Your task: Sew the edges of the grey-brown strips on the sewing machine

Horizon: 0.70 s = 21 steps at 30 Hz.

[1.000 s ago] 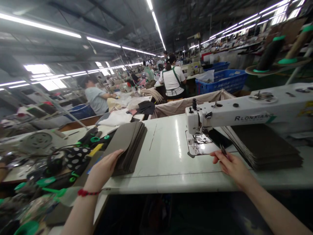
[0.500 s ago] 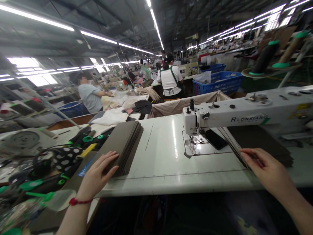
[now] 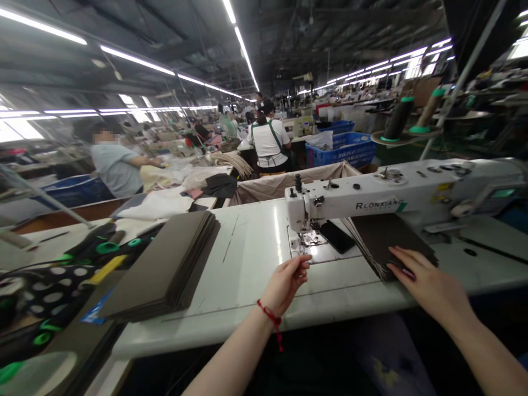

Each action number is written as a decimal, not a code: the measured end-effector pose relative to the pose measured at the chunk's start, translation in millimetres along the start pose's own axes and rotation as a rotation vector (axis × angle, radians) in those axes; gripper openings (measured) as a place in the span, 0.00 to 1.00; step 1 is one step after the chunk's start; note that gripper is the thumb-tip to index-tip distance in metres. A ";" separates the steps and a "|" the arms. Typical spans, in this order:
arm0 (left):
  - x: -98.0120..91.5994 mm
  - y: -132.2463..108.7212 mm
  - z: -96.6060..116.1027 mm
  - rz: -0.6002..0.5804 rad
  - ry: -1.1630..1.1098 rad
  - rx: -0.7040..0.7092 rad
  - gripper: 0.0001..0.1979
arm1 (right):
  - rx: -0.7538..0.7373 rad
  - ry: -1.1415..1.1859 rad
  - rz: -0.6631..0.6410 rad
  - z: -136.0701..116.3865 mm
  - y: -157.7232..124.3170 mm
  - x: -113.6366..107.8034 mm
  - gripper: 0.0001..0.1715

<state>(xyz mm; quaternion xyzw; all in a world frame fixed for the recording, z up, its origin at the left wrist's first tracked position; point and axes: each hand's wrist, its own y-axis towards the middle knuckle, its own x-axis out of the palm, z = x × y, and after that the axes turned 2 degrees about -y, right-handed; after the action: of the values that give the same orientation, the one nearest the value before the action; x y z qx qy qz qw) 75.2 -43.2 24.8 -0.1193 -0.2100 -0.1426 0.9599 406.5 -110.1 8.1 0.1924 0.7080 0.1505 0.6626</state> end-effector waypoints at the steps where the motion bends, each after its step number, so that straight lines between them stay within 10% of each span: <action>1: 11.1 14.5 -1.7 -0.023 -0.061 -0.017 0.17 | -0.009 -0.039 -0.008 -1.9 0.4 -3.2 0.26; 6: 43.3 64.6 1.8 -0.098 -0.299 -0.087 0.16 | -0.056 -0.083 -0.052 -0.4 4.8 -9.3 0.29; 14: 50.0 73.7 4.2 -0.082 -0.402 -0.166 0.12 | -0.171 -0.011 -0.119 19.1 6.9 -8.3 0.28; 21: 47.5 36.9 -3.8 -0.155 -0.239 -0.309 0.28 | -0.397 0.191 0.033 -15.7 -28.2 -95.0 0.36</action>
<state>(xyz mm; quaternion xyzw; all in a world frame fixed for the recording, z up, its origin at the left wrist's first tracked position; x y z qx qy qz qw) 129.9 -20.6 36.0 -0.2646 -0.3067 -0.2312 0.8846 393.4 -179.1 79.8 0.0548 0.7207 0.3152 0.6150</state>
